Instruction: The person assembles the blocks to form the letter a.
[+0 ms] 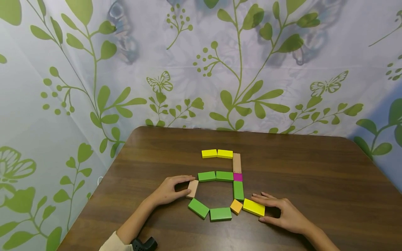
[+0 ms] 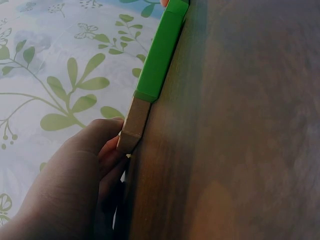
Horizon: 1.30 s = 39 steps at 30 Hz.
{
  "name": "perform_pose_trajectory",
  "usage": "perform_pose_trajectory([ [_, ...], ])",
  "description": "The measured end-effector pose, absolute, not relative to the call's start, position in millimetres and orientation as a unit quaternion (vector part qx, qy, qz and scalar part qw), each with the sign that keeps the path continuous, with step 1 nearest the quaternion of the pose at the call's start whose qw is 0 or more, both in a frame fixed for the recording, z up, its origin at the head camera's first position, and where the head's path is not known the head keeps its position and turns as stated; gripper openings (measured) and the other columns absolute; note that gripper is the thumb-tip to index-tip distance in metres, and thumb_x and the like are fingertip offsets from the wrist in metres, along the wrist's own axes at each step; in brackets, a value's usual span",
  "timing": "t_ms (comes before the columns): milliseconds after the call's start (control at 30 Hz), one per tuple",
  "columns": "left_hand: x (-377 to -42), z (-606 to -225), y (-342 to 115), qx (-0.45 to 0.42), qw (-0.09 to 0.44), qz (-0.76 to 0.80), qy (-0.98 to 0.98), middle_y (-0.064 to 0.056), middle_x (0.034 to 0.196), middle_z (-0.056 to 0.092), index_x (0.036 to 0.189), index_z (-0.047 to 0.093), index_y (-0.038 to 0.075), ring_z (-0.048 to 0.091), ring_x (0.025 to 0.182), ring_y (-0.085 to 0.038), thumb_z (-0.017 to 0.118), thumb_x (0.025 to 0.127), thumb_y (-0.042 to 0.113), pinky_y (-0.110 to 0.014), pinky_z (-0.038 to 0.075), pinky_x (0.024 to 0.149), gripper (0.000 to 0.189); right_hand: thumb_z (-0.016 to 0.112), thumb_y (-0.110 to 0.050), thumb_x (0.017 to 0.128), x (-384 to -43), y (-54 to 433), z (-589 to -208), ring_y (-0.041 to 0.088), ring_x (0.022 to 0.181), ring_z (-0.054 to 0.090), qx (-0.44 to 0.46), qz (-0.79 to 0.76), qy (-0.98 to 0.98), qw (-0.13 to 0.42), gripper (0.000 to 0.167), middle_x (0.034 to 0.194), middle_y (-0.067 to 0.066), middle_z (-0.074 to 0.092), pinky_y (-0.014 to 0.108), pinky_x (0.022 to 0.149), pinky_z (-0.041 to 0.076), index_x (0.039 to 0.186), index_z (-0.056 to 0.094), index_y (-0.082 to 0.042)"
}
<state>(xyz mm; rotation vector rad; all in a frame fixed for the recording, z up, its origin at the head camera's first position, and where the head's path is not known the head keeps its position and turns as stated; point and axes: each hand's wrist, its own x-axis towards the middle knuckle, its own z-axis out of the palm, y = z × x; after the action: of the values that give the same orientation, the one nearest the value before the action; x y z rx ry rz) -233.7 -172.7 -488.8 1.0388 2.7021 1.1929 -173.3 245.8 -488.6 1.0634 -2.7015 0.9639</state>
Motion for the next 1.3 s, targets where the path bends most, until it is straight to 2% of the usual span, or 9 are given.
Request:
perform_pose_trajectory([
  [300, -234, -490, -173, 0.329, 0.007, 0.383, 0.863, 0.009, 0.129, 0.052, 0.129, 0.056, 0.022, 0.045, 0.121, -0.01, 0.06, 0.089, 0.04, -0.039, 0.039, 0.098, 0.044, 0.074, -0.033, 0.077, -174, 246, -491, 0.029, 0.119, 0.048, 0.351, 0.315, -0.881, 0.042, 0.057, 0.129, -0.005, 0.054, 0.043, 0.089, 0.046, 0.129, 0.056, -0.021],
  [800, -234, -489, -172, 0.334, 0.003, 0.384, 0.861, 0.007, 0.129, 0.053, 0.129, 0.056, 0.021, 0.045, 0.121, -0.011, 0.061, 0.089, 0.038, -0.039, 0.039, 0.098, 0.044, 0.075, -0.038, 0.075, -174, 247, -490, 0.026, 0.121, 0.047, 0.335, 0.311, -0.889, 0.03, 0.063, 0.131, -0.007, 0.052, 0.053, 0.085, 0.045, 0.132, 0.053, -0.023],
  [900, -235, -489, -172, 0.337, 0.001, 0.385, 0.859, 0.007, 0.129, 0.053, 0.129, 0.056, 0.019, 0.046, 0.121, -0.011, 0.061, 0.089, 0.037, -0.039, 0.039, 0.098, 0.044, 0.076, -0.036, 0.076, -174, 248, -489, 0.024, 0.122, 0.047, 0.328, 0.319, -0.889, 0.03, 0.062, 0.131, -0.008, 0.052, 0.048, 0.088, 0.045, 0.132, 0.053, -0.023],
  [1100, -235, -487, -173, 0.339, 0.002, 0.392, 0.855, 0.009, 0.13, 0.052, 0.132, 0.054, 0.018, 0.046, 0.12, -0.011, 0.061, 0.089, 0.037, -0.038, 0.04, 0.097, 0.047, 0.073, -0.017, 0.08, -176, 249, -484, 0.018, 0.118, 0.05, 0.353, 0.356, -0.863, 0.051, 0.056, 0.128, -0.002, 0.055, 0.029, 0.09, 0.044, 0.132, 0.053, -0.015],
  [1200, -237, -483, -175, 0.332, 0.024, 0.414, 0.847, 0.008, 0.131, 0.052, 0.134, 0.051, 0.017, 0.046, 0.121, -0.013, 0.06, 0.09, 0.034, -0.038, 0.039, 0.098, 0.048, 0.071, -0.013, 0.082, -180, 250, -477, 0.013, 0.114, 0.052, 0.357, 0.36, -0.86, 0.058, 0.053, 0.126, -0.002, 0.057, 0.028, 0.088, 0.045, 0.132, 0.053, -0.013],
  [1300, -241, -475, -180, 0.302, 0.067, 0.457, 0.834, 0.001, 0.131, 0.053, 0.134, 0.051, 0.014, 0.047, 0.121, -0.017, 0.059, 0.091, 0.032, -0.037, 0.04, 0.097, 0.048, 0.07, -0.014, 0.083, -185, 256, -469, 0.01, 0.11, 0.053, 0.337, 0.349, -0.872, 0.065, 0.049, 0.122, -0.004, 0.059, 0.027, 0.086, 0.047, 0.129, 0.056, -0.015],
])
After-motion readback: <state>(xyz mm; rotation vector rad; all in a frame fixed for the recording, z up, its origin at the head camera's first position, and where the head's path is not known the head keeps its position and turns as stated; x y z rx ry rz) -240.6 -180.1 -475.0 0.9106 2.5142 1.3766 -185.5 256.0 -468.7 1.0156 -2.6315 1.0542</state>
